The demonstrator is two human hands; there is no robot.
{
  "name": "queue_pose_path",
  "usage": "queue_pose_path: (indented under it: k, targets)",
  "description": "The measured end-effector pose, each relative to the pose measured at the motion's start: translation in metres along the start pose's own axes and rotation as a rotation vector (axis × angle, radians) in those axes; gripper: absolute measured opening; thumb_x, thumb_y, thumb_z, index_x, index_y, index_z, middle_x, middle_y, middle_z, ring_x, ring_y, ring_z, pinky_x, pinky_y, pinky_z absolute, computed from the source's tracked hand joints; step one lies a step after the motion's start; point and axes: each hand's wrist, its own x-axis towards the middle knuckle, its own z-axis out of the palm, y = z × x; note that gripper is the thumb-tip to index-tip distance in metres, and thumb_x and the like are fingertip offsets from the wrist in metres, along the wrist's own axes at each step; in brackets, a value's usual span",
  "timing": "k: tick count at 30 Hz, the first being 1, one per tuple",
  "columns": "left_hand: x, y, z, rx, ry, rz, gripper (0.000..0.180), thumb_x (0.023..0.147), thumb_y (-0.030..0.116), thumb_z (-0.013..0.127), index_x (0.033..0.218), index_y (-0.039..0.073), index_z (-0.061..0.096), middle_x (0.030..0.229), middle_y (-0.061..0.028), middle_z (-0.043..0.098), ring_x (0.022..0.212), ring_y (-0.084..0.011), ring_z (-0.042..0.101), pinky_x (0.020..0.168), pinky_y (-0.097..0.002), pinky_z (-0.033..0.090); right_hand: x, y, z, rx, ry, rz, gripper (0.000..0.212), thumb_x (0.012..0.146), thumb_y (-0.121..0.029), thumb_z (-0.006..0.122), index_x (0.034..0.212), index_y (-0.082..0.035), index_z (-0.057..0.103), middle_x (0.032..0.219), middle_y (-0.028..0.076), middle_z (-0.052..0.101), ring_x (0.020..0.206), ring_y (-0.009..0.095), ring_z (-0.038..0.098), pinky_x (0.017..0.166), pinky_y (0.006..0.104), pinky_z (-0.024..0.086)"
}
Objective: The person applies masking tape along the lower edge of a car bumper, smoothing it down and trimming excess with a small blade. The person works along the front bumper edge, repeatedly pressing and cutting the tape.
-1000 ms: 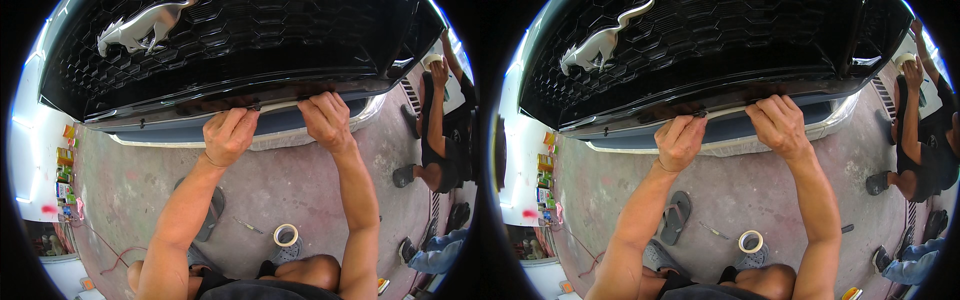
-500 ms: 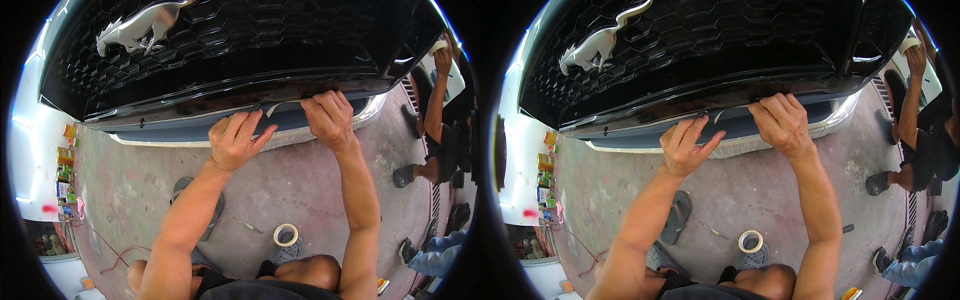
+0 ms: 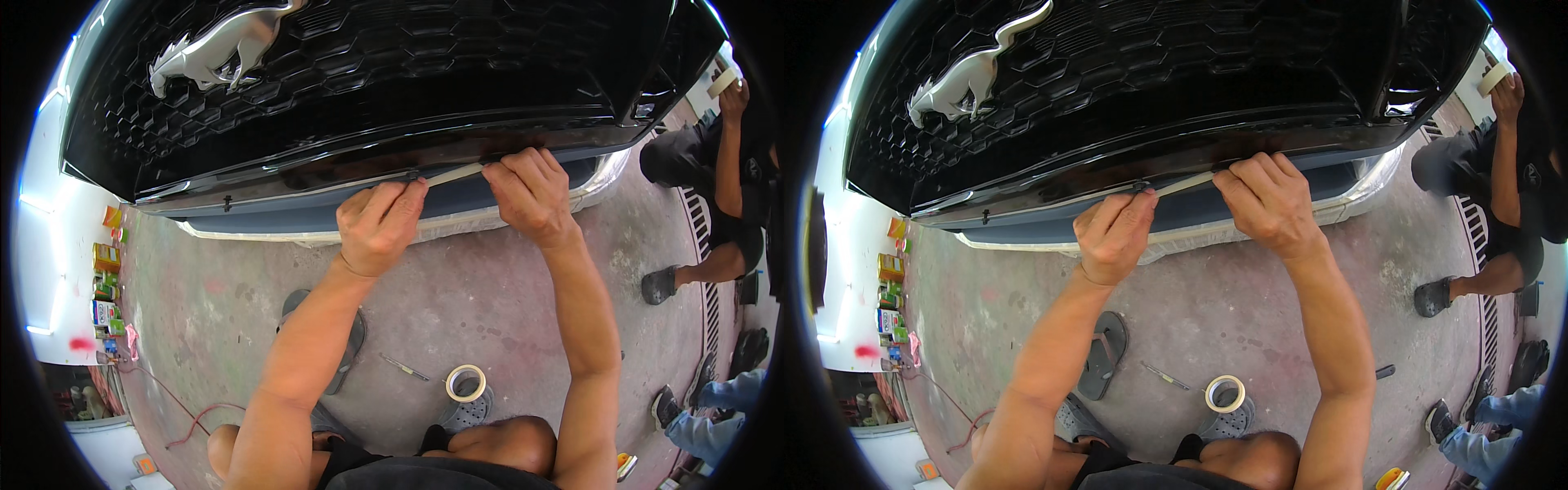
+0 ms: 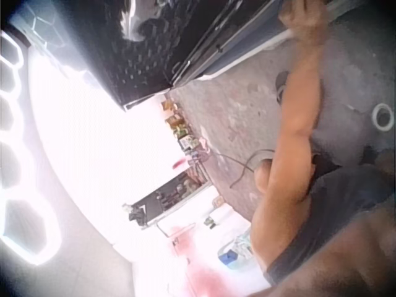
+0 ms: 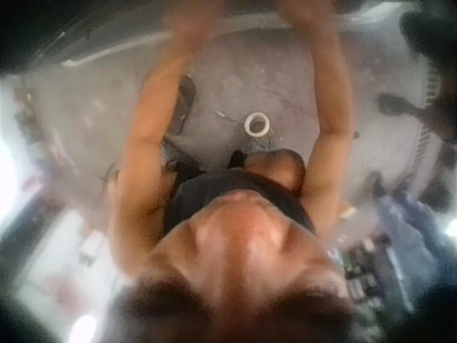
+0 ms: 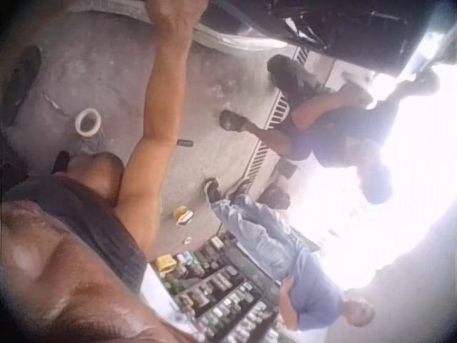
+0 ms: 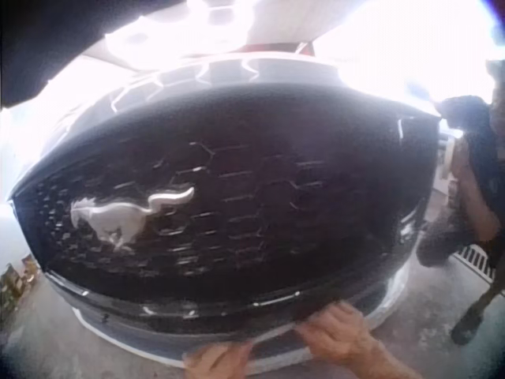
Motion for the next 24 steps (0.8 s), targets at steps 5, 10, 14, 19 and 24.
queue_pose_path:
  k: [5, 10, 14, 19, 24]
  targets:
    - [0.003, -0.01, -0.007, 0.015, -0.013, 0.07, 0.028, 0.078, -0.006, 0.093, 0.102, 0.004, 0.083, 0.085, -0.0055, 0.068, 0.063, -0.0195, 0.067, 0.055, -0.0314, 0.053, -0.001, -0.002, 0.004, -0.007, 0.006, 0.007, 0.029, 0.073, 0.003, 0.086, 0.1, -0.003, 0.079, 0.094, 0.007, 0.07, 0.081, 0.023, 0.07, 0.071, 0.0359, 0.053]
    - [0.005, -0.016, -0.008, 0.02, -0.007, 0.104, 0.027, 0.078, -0.005, 0.093, 0.1, 0.004, 0.083, 0.085, -0.0055, 0.067, 0.062, -0.019, 0.066, 0.054, -0.0316, 0.052, 0.0, -0.004, 0.006, -0.015, 0.009, -0.002, 0.028, 0.073, 0.003, 0.086, 0.1, -0.004, 0.079, 0.094, 0.007, 0.07, 0.081, 0.023, 0.07, 0.071, 0.0358, 0.053]
    - [0.005, -0.016, -0.008, 0.026, -0.027, 0.099, 0.026, 0.077, -0.005, 0.093, 0.099, 0.004, 0.083, 0.085, -0.0051, 0.067, 0.061, -0.0181, 0.066, 0.053, -0.0313, 0.052, 0.001, -0.006, 0.005, -0.007, 0.012, 0.008, 0.027, 0.073, 0.002, 0.086, 0.099, -0.004, 0.08, 0.092, 0.006, 0.07, 0.081, 0.022, 0.07, 0.072, 0.0354, 0.053]
    - [0.005, -0.016, -0.008, 0.034, -0.045, 0.092, 0.024, 0.078, -0.004, 0.093, 0.098, 0.004, 0.083, 0.084, -0.0044, 0.066, 0.06, -0.0168, 0.064, 0.052, -0.031, 0.051, 0.001, -0.004, 0.003, 0.012, -0.001, 0.011, 0.024, 0.075, 0.0, 0.088, 0.097, -0.004, 0.08, 0.092, 0.006, 0.07, 0.081, 0.022, 0.069, 0.072, 0.0357, 0.054]
    - [0.006, -0.016, -0.007, 0.035, -0.039, 0.086, 0.021, 0.08, -0.003, 0.093, 0.098, 0.004, 0.083, 0.084, -0.0042, 0.066, 0.059, -0.0165, 0.064, 0.052, -0.0309, 0.05, 0.002, -0.003, 0.002, 0.031, 0.025, 0.034, 0.023, 0.077, -0.003, 0.091, 0.098, -0.003, 0.081, 0.092, 0.006, 0.07, 0.08, 0.022, 0.068, 0.07, 0.0357, 0.054]
